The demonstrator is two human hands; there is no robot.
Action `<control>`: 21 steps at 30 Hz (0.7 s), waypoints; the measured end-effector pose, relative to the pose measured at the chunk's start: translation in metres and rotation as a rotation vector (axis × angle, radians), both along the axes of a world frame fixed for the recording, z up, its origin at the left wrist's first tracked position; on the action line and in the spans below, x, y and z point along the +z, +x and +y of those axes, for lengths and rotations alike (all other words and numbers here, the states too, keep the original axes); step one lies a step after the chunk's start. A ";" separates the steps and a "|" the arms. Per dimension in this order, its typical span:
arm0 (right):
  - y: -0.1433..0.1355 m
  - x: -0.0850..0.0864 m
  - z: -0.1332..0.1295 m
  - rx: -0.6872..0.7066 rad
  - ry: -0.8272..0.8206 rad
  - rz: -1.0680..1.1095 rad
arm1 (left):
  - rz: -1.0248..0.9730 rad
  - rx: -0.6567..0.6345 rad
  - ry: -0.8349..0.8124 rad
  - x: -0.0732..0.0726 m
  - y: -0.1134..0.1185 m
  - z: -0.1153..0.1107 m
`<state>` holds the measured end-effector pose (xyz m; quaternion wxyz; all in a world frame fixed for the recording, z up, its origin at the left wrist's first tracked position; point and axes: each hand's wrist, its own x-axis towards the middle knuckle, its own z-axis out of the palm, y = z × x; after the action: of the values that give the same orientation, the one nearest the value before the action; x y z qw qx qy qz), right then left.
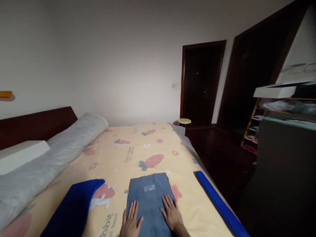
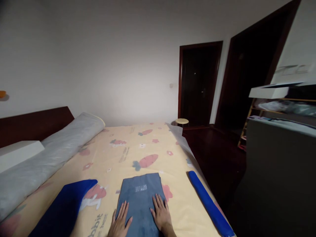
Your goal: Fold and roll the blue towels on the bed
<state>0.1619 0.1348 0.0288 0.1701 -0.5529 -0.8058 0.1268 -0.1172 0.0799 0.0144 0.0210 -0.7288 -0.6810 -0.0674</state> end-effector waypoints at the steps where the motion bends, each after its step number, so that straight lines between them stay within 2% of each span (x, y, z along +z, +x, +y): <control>1: 0.001 -0.009 0.002 -0.088 0.023 -0.003 | 0.018 0.069 0.058 -0.008 0.000 -0.001; 3: 0.000 -0.025 0.006 -0.237 0.073 -0.006 | 0.057 0.162 0.182 -0.021 0.002 -0.003; 5: -0.003 -0.035 0.008 -0.324 0.118 -0.009 | 0.087 0.203 0.277 -0.025 0.005 -0.002; 7: -0.007 -0.035 0.008 -0.352 0.134 -0.024 | 0.103 0.230 0.318 -0.023 0.008 -0.001; 9: -0.011 -0.026 0.006 -0.331 0.123 -0.034 | 0.102 0.245 0.338 -0.015 0.012 0.000; 11: -0.016 -0.009 0.002 -0.200 0.099 -0.024 | 0.088 0.146 0.339 -0.006 0.019 0.000; 14: -0.025 0.018 -0.004 0.207 0.083 0.005 | 0.055 -0.216 0.250 0.010 0.035 0.004; 16: -0.029 0.032 -0.005 0.411 0.107 0.011 | 0.020 -0.374 0.168 0.022 0.045 0.010; 18: -0.030 0.041 0.000 0.480 0.127 0.010 | -0.023 -0.425 0.090 0.034 0.050 0.020; 21: -0.022 0.045 0.011 0.542 0.087 -0.003 | -0.062 -0.495 -0.036 0.045 0.044 0.035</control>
<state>0.1396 0.1458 0.0734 0.1524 -0.3093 -0.9293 0.1320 -0.0729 0.1149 0.0592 -0.0299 -0.8713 -0.4831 -0.0806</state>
